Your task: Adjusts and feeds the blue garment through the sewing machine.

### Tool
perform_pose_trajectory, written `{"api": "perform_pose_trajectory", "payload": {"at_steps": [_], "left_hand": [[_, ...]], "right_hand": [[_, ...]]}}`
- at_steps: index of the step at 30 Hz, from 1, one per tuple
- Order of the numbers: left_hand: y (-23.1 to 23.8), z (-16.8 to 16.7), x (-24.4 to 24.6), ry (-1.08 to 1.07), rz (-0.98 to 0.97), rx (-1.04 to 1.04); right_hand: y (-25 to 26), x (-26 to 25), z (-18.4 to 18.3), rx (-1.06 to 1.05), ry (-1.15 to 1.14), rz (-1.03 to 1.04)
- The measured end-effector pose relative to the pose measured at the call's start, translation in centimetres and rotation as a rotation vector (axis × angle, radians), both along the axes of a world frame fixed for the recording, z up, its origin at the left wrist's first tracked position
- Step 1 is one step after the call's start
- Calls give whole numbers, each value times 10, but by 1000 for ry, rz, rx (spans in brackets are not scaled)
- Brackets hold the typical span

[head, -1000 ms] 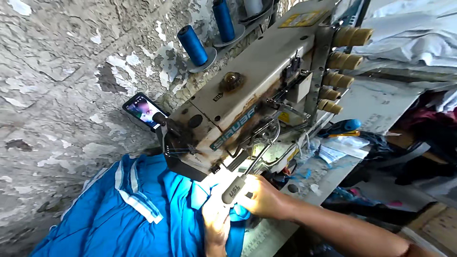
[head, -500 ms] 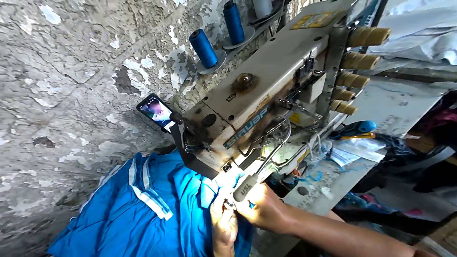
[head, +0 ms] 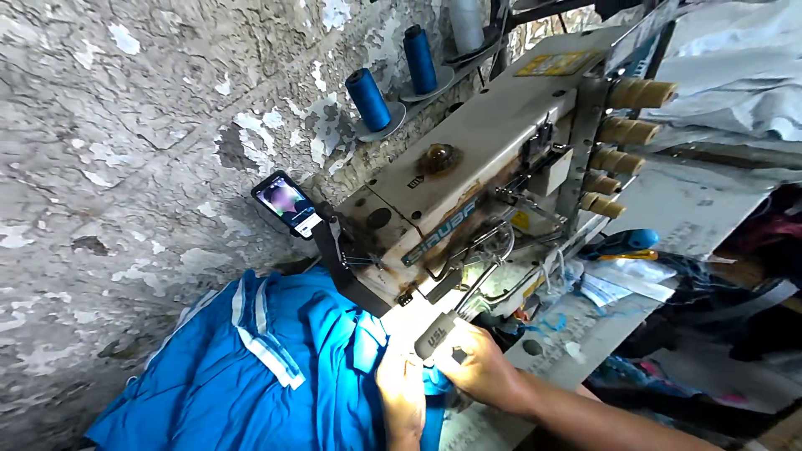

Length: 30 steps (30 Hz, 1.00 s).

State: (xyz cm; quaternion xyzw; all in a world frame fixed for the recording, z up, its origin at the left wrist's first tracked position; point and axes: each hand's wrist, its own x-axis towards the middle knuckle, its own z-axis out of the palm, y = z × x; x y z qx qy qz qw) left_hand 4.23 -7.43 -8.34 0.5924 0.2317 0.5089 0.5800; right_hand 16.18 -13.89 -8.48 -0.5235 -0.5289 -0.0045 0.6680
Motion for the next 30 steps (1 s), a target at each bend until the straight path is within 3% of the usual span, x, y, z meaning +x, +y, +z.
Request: {"api": "perform_pose_trajectory", "payload": {"at_steps": [6,12,18,25,30], "left_hand": [[-3,-2,3,-53,37,1],[-8,-2,11,-32,139,64],[-9,-2,14,-56,201,121],[-3,-25,7,43,276,369],[-5,-15,8,205,405,578]], "right_hand": [[-6,0,8,-135,149,131],[-4,-4,5,-113,171,43],[-6,-2,5,-119,216,94],[-10,6,17,-327,494,220],[-10,10,18,-355,492,261]]}}
